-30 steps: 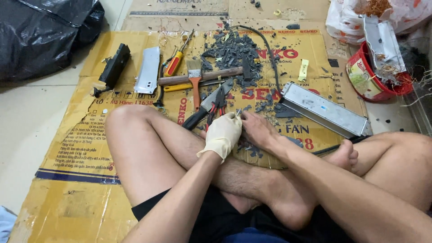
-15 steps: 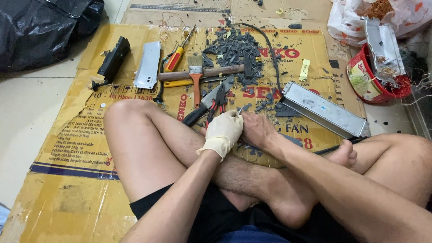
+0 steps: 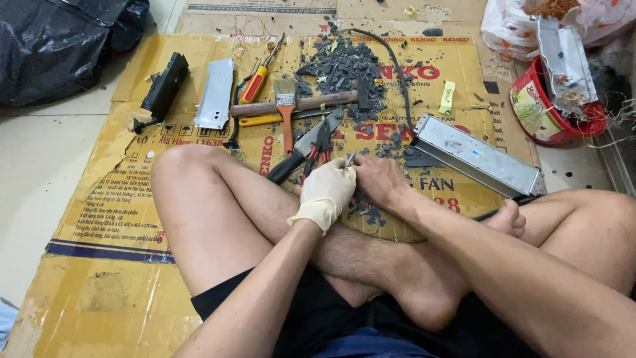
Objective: A person sitting on the floor uses a small tool to scrape material off an electronic circuit board.
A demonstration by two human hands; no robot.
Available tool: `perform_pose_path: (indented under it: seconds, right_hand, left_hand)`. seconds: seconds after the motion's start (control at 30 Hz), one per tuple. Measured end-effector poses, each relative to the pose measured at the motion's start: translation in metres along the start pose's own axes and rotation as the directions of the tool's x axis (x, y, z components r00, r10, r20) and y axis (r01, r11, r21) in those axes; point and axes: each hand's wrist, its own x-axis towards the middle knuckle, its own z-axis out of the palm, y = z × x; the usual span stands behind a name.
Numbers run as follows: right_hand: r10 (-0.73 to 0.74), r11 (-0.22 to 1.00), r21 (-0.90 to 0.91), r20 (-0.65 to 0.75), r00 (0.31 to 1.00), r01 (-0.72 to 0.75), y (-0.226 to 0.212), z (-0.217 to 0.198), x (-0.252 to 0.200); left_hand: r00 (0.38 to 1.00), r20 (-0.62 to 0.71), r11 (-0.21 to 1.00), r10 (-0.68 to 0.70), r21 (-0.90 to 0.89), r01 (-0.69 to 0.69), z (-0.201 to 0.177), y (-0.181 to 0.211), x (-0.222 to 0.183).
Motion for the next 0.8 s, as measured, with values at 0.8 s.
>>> perform_pose_path:
  seconds: [0.8]
  right_hand:
    - [0.371, 0.858, 0.267, 0.270, 0.889, -0.439, -0.015, -0.056, -0.054]
  left_hand:
    - [0.979, 0.204, 0.940, 0.008, 0.333, -0.077, 0.003, 0.011, -0.019]
